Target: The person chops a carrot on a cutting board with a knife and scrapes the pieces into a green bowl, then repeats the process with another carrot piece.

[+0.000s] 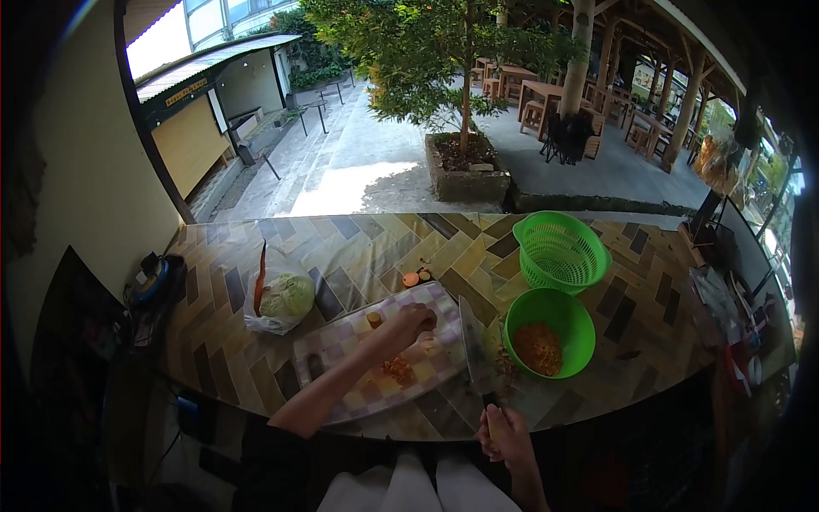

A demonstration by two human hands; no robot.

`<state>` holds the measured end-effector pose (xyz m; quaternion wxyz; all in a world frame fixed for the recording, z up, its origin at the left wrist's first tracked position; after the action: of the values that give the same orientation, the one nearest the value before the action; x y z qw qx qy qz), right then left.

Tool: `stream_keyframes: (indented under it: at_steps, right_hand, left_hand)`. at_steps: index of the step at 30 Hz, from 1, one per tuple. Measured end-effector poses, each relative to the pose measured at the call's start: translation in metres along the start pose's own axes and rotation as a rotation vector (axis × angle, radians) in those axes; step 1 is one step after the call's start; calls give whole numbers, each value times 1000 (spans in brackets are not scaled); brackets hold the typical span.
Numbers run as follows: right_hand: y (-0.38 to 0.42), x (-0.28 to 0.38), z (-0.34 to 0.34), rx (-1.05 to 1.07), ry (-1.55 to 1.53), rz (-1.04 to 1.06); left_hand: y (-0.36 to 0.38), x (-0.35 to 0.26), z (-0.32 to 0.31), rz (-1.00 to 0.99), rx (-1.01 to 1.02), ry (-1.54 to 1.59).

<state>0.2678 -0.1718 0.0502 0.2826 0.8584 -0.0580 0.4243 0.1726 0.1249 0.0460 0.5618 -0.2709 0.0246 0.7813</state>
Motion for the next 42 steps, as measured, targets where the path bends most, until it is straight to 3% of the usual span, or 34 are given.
stream_keyframes:
  at_steps: [7, 9, 11, 15, 24, 33, 42]
  right_hand:
    - [-12, -2, -11, 64, 56, -27]
    - [-15, -4, -18, 104, 92, -72]
    - [-16, -6, -30, 138, 153, -136]
    - [-26, -23, -39, 300, 269, -153]
    - [-25, -27, -64, 349, 707, -74]
    - [-18, -35, -72, 340, 960, 212]
    - [-17, -40, -74, 311, 979, 194]
  left_hand:
    - [52, -18, 53, 220, -188, 13]
    - [81, -26, 67, 299, -158, -28]
    - [113, -22, 68, 422, -68, -84]
    - [165, -18, 49, 524, -165, -156]
    - [188, -25, 34, 573, -240, -165]
    - [193, -25, 36, 584, -358, -139]
    - [187, -21, 42, 637, -366, -87]
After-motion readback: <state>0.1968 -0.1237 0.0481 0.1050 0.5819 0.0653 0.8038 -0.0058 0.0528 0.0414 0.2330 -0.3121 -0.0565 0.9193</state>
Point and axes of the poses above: each hand's wrist, its own y-axis away from the middle knuckle, its own z-axis out of the back of the hand, x = y × z, the point moved 2 cm from there along -y, towards the middle knuckle, and after that the axes turned 14 degrees about -y, right-handed, at the moved point
